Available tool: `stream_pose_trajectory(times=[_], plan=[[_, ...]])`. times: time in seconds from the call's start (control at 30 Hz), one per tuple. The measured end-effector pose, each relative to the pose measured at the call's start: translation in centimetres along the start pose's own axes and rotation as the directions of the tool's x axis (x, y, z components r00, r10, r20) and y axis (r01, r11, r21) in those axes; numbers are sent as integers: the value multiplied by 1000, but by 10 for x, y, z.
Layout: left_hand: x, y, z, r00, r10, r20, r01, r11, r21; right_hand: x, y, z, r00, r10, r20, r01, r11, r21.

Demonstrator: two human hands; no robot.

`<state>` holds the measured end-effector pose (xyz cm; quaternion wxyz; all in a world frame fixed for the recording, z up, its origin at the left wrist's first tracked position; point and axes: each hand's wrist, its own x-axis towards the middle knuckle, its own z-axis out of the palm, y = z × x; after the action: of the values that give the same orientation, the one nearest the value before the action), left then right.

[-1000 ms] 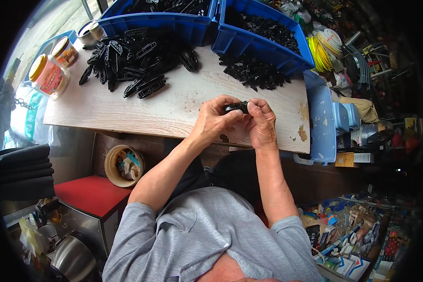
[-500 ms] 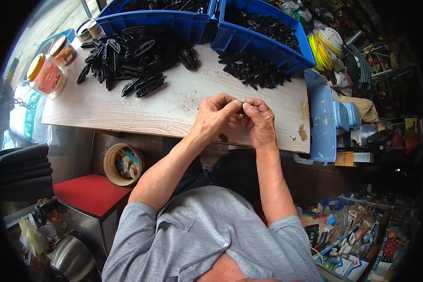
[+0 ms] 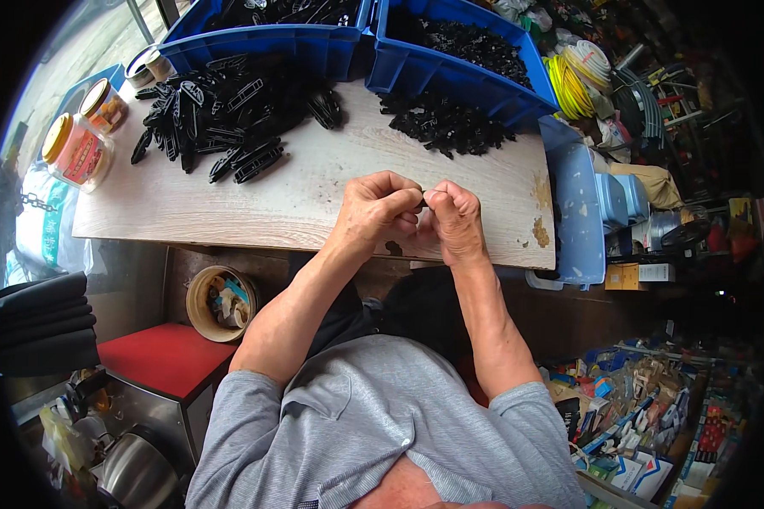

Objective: Assembling and inspecting small black plastic components at a workbench.

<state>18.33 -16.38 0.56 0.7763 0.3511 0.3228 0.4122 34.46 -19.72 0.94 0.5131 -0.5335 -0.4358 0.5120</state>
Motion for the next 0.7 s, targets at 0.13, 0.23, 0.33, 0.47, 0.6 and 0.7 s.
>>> stream_pose_trajectory(times=[0.13,0.23,0.33,0.47,0.6,0.7], plan=[[5,0,4,996,79,35,-81,993,81,-3,0,-6,998,12,-54,-5,991,134],[28,5,5,945,322,-53,-250,818,518,-4,-2,-23,979,76,-191,-45,986,162],[62,-1,13,636,743,209,-415,101,904,2,1,-72,917,101,-385,-6,971,241],[98,-9,9,724,575,380,-324,-202,924,8,-23,-114,754,162,-636,19,963,268],[104,-18,9,714,583,389,-319,-224,921,3,-20,-134,671,153,-726,65,963,263],[99,-19,3,637,668,384,-364,-178,914,6,-15,-113,710,196,-677,-37,969,243]])
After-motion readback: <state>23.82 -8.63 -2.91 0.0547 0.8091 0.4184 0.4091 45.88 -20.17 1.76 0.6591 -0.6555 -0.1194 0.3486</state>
